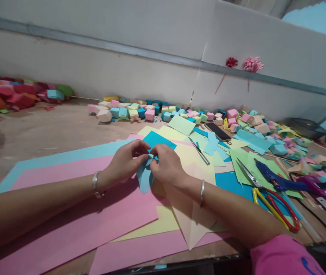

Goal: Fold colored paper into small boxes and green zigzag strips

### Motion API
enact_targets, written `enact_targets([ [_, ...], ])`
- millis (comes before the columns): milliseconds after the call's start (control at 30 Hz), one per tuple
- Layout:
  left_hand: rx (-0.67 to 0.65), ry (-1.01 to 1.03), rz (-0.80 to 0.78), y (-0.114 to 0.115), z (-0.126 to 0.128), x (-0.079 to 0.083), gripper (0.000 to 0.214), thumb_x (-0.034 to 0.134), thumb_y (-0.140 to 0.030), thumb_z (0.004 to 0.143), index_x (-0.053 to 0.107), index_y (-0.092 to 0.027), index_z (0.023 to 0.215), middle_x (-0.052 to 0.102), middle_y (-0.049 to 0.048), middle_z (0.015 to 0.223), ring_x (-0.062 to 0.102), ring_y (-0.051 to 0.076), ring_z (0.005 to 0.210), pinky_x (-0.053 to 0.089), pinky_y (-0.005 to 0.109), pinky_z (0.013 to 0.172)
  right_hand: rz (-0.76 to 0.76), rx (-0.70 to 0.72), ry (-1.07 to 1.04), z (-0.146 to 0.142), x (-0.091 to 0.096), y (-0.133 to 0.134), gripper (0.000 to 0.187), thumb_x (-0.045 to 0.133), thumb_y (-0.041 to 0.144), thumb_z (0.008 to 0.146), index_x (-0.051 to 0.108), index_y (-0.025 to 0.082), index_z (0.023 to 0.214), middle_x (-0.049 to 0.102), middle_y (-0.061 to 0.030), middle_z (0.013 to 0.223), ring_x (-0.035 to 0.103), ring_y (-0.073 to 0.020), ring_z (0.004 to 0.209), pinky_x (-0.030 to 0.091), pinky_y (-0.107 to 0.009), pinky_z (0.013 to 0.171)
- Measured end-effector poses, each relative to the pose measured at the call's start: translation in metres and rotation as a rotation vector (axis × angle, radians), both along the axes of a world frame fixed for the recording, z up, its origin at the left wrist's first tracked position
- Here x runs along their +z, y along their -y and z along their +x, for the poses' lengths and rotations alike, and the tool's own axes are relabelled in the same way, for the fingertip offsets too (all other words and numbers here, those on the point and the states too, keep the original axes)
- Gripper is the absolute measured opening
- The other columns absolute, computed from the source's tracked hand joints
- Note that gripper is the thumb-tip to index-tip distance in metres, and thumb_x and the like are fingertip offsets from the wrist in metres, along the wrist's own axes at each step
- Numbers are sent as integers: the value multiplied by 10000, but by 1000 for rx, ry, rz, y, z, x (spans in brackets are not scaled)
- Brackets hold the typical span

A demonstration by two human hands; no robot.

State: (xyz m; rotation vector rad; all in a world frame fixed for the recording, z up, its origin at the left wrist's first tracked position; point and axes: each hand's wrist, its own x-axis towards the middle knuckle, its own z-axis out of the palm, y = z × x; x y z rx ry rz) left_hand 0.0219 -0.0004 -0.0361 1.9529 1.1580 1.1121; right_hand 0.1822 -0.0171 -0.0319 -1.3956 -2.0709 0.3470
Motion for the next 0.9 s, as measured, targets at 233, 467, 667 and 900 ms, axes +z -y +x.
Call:
enact_targets([
  [233,-10,-39,166,-3,0,-4,153,527,-100,739,626,-184,820,648,19,813,615,152,759,515,297,709,71,-46,84,2,-4,0,187,481,135,805,650,188,868,661,-50,847,589,-186,793,406,-299,704],
  [467,5,-80,145,0,0,-1,35,595,-159,759,615,-187,761,644,6,764,598,148,733,489,279,672,124,-31,-16,1,-9,-2,150,499,163,806,646,192,808,648,-43,804,584,-182,779,418,-292,696],
  [667,5,-157,284,-1,-3,-4,102,559,-108,757,579,-201,794,628,-4,772,569,148,727,458,286,685,115,-11,-130,-2,-9,2,223,492,134,787,611,196,966,679,-24,836,603,-171,768,448,-283,719],
  [900,4,-275,386,-1,-5,-3,54,538,-150,801,561,-198,802,587,4,761,528,155,700,394,277,640,161,11,-143,-2,-9,5,255,476,137,805,590,189,1027,674,-26,863,603,-163,769,444,-280,721],
])
